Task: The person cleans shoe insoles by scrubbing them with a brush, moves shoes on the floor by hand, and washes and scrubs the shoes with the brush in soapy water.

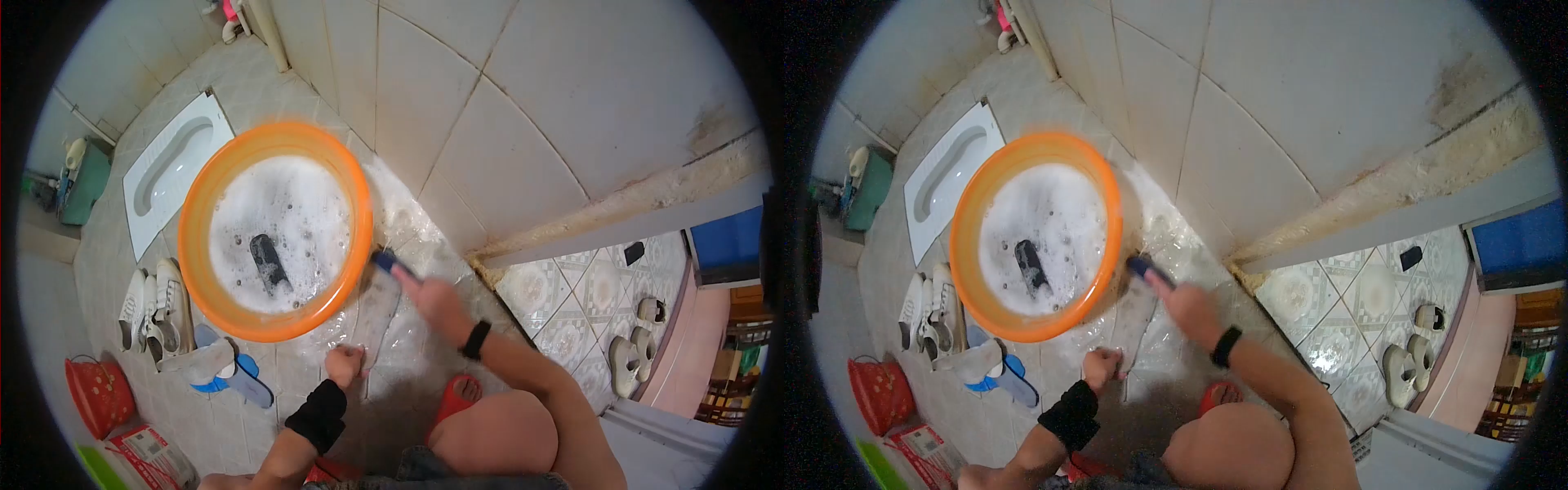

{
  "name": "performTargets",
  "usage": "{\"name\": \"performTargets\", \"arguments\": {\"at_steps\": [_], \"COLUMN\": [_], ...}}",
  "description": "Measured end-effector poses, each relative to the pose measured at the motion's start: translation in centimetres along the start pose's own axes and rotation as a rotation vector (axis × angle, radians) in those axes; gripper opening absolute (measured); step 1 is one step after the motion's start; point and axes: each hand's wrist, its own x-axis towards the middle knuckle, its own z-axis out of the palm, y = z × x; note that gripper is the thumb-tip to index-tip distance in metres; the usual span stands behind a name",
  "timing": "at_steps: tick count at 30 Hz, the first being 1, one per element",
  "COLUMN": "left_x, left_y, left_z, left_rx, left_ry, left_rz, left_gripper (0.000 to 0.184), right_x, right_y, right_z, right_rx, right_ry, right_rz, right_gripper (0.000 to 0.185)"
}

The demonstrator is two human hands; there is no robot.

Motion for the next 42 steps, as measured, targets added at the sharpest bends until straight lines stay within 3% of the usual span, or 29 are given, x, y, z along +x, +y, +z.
{"name": "performTargets", "arguments": {"at_steps": [1, 3, 4, 7, 8, 11, 13, 15, 17, 18, 21, 23, 24, 25, 27, 28, 29, 30, 32, 35, 36, 37, 38, 40, 42], "left_x": [-0.5, -0.7, -0.7, -1.3, -0.9, -1.4, -1.3, -1.7, -2.0, -2.1, -3.4, -4.1, -2.8, -2.6, -2.5, -0.9, -1.3, -1.8, -2.3, -4.0, -0.5, -2.2, -1.4, -1.6, -4.0], "left_y": [0.4, 0.6, 0.4, -0.9, -0.8, 1.7, 2.1, 1.3, 1.1, 1.5, 5.2, 6.1, 3.8, 3.9, 3.1, 0.1, 0.1, 0.9, 3.3, 6.2, 0.3, 2.6, 1.1, 0.8, 5.8], "left_z": [-0.3, -0.3, -0.3, 0.0, 0.2, -0.8, -0.7, -0.5, -0.8, -0.9, -2.3, -2.5, -1.8, -1.7, -1.6, -0.1, -0.2, -0.3, -1.3, -2.5, -0.2, -0.8, -0.2, -0.6, -2.3], "left_rx": [0.026, 0.049, 0.047, 0.062, 0.065, 0.132, 0.185, -0.049, -0.052, -0.047, -0.011, 0.034, 0.167, 0.159, 0.184, 0.081, 0.090, 0.078, 0.061, 0.023, 0.096, -0.060, -0.011, 0.055, 0.012], "left_ry": [-0.001, -0.002, -0.003, 0.008, 0.028, 0.043, 0.043, -0.004, -0.026, -0.027, -0.046, -0.009, 0.046, 0.042, -0.011, 0.062, 0.060, 0.041, 0.022, -0.072, -0.014, -0.013, 0.007, 0.022, -0.078], "left_rz": [0.000, -0.012, 0.034, 0.051, 0.044, 0.069, 0.059, 0.047, 0.017, -0.005, -0.020, -0.026, 0.159, 0.146, 0.100, 0.124, 0.123, 0.075, 0.056, -0.050, 0.124, 0.037, 0.076, 0.119, -0.056], "left_gripper": [0.038, 0.038, 0.037, 0.036, 0.036, 0.035, 0.035, 0.035, 0.035, 0.035, 0.037, 0.038, 0.039, 0.039, 0.039, 0.039, 0.039, 0.038, 0.038, 0.036, 0.031, 0.028, 0.029, 0.030, 0.034], "right_x": [-0.8, -2.8, -4.1, 1.2, 1.5, 0.4, -1.2, -2.0, -1.4, 1.2, 3.3, -1.2, -2.1, -3.0, -3.0, -0.8, 1.9, 2.8, 2.2, -1.7, -2.3, -2.9, -4.0, -1.4, 0.7], "right_y": [-2.9, -4.8, -3.1, -0.5, 2.0, -0.3, -3.3, -3.4, -1.9, 0.0, 1.9, -3.7, -4.3, -4.8, -4.0, -1.2, 1.0, 2.7, 2.4, -4.0, -4.7, -5.5, -2.4, -0.1, 2.2], "right_z": [-1.4, -0.1, 3.9, -1.9, -0.1, -1.1, -1.6, 1.2, 1.9, 0.1, -0.8, -0.8, -0.1, 0.6, 2.0, 1.5, 0.1, -0.7, -1.4, -0.3, 0.5, 1.3, 5.3, 1.1, 0.8], "right_rx": [0.131, 0.262, 0.229, 0.271, 0.035, -0.085, 0.023, 0.149, 0.135, 0.041, -0.028, 0.015, 0.035, 0.053, 0.040, 0.113, 0.193, 0.000, 0.037, -0.182, -0.299, -0.406, -0.130, 0.185, 0.073], "right_ry": [-0.242, -0.497, -0.487, -0.288, 0.066, -0.022, -0.155, -0.300, -0.251, -0.116, -0.119, 0.010, 0.060, 0.108, -0.472, -0.463, -0.422, -0.143, -0.175, 0.142, 0.352, 0.564, 0.024, -0.283, -0.205], "right_rz": [0.083, 0.164, 0.056, 0.255, -0.006, -0.085, -0.112, -0.098, -0.031, 0.022, 0.108, -0.079, -0.137, -0.196, -0.191, 0.039, 0.267, 0.110, 0.143, 0.132, 0.128, 0.144, 0.119, 0.105, 0.120], "right_gripper": [0.043, 0.042, 0.041, 0.040, 0.046, 0.050, 0.051, 0.048, 0.046, 0.046, 0.045, 0.044, 0.044, 0.043, 0.048, 0.049, 0.051, 0.051, 0.051, 0.041, 0.042, 0.042, 0.045, 0.047, 0.047]}}
